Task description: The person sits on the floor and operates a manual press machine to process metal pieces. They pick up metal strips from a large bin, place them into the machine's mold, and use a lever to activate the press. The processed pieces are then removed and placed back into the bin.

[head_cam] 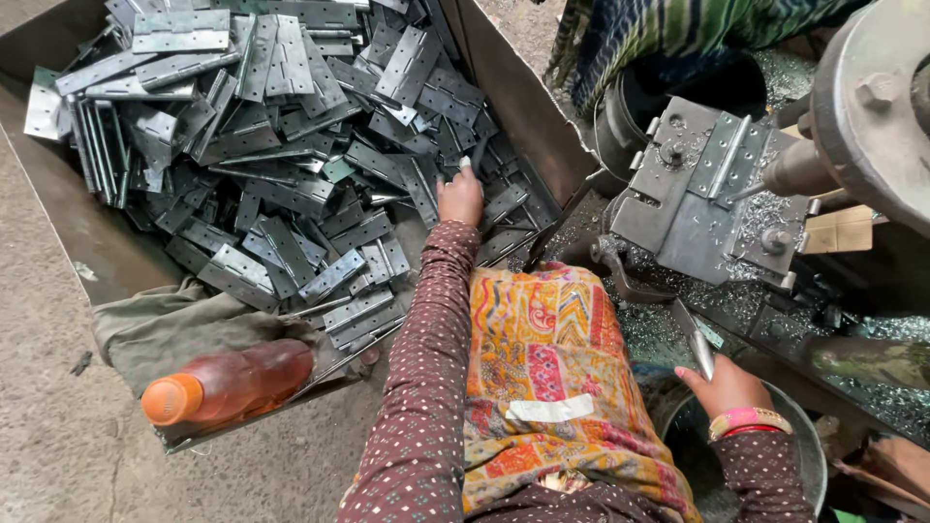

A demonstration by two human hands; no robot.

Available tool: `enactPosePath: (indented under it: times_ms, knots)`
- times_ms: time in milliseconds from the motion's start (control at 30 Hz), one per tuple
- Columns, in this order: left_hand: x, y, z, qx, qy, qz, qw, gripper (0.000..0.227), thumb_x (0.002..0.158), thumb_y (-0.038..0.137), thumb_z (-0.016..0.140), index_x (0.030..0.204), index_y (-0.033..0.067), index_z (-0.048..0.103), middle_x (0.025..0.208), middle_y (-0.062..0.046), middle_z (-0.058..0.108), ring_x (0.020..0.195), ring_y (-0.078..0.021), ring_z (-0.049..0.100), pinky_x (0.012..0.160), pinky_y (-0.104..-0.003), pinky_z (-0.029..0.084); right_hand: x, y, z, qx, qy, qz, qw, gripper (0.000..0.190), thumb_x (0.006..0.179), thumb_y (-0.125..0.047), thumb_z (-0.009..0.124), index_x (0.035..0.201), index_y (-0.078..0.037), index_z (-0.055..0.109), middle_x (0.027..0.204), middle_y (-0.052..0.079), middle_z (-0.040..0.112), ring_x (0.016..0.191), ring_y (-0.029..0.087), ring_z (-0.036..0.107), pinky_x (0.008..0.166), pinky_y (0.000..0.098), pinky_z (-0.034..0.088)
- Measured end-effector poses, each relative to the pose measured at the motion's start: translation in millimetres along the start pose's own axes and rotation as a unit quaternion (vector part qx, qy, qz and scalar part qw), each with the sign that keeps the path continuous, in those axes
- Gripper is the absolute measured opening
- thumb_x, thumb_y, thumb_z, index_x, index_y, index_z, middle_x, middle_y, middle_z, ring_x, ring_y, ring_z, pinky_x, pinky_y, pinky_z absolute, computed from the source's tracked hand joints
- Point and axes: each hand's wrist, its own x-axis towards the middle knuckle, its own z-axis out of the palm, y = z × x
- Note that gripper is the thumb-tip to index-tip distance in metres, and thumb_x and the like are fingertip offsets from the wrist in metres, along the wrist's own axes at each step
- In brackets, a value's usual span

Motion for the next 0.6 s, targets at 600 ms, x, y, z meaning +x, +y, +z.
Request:
enactPosePath:
  times_ms: [600]
  knots:
    - [-40, 219, -281, -0.118, 0.092, 0.235, 0.96, 0.019, 0.097, 0.01, 0.058, 0.116, 0.0113, 0.062, 0.1, -0.007, 0.067, 0.096, -0.0257, 0.066, 0.11, -0.048, 0.045, -6, -20, -6, 0.024, 0.048, -0.034, 0.998, 0.062, 0.08, -0.063, 0.074, 0.102, -0.006, 0.071, 0.095, 0.021, 0.075, 0.092, 0.043, 0.072, 0.082, 0.0515, 0.057]
